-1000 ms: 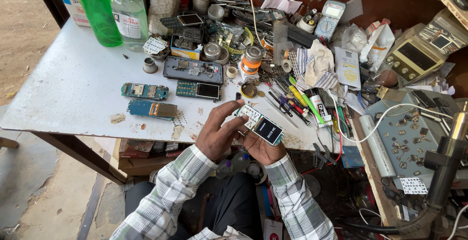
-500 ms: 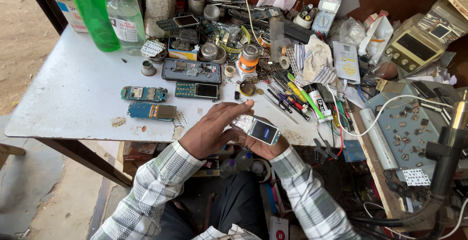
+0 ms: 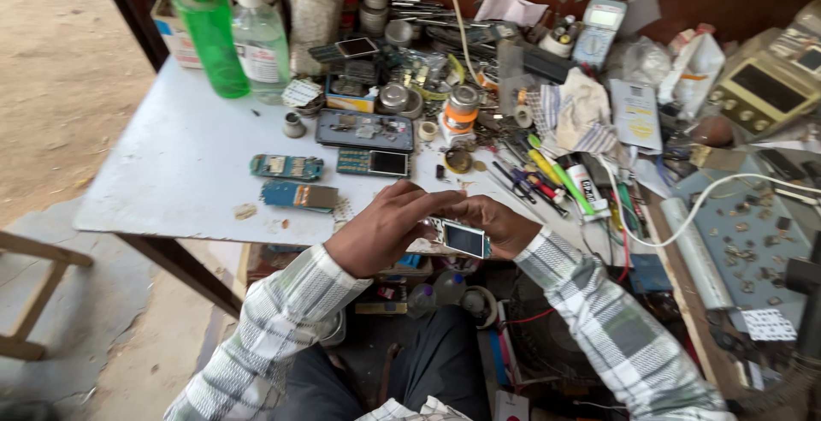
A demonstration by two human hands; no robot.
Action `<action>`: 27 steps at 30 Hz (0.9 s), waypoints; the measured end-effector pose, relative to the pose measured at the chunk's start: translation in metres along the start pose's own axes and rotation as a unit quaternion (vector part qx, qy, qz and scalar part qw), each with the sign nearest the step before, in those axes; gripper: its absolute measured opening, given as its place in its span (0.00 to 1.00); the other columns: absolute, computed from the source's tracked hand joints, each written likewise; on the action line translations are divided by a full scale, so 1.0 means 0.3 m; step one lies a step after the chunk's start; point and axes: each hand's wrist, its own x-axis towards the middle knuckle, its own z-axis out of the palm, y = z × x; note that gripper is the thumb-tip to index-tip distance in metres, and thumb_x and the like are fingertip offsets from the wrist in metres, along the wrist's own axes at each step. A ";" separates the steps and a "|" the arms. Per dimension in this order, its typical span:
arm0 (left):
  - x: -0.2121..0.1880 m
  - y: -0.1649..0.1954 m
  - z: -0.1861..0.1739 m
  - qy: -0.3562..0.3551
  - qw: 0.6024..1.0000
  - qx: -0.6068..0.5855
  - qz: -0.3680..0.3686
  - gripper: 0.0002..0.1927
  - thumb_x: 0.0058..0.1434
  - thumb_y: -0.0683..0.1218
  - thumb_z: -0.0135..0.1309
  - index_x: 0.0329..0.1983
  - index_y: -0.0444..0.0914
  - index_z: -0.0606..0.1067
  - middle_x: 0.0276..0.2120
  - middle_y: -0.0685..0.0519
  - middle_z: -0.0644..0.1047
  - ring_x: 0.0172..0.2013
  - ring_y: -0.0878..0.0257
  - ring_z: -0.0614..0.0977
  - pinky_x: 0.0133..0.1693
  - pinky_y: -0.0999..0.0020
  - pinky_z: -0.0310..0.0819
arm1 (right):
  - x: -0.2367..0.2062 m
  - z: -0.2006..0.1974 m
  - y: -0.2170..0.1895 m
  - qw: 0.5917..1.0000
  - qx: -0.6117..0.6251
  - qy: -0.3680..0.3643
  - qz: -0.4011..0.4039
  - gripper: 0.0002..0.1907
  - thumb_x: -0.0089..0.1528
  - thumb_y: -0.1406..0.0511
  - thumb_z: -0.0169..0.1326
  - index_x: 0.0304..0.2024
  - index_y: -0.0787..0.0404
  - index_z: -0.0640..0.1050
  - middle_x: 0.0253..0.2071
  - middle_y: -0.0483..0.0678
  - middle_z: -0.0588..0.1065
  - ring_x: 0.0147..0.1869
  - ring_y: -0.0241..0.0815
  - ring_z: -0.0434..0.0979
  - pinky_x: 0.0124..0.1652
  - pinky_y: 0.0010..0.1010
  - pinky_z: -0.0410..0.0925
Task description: The person sits at a cluttered repair bench and repairs a mobile phone. They take the phone apart, handle its internal circuit board and small components, use a small hand tool on the board, and reassemble the phone's parts.
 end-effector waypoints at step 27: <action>-0.011 0.027 0.157 0.133 0.984 -0.031 -0.113 0.14 0.55 0.42 0.65 0.44 0.36 0.79 0.32 0.50 0.80 0.36 0.52 0.77 0.41 0.56 0.71 | -0.101 0.087 -0.089 0.989 -0.019 0.132 0.057 0.32 0.69 0.54 0.44 0.71 0.65 0.63 0.62 0.52 0.73 0.60 0.44 0.78 0.58 0.41 0.73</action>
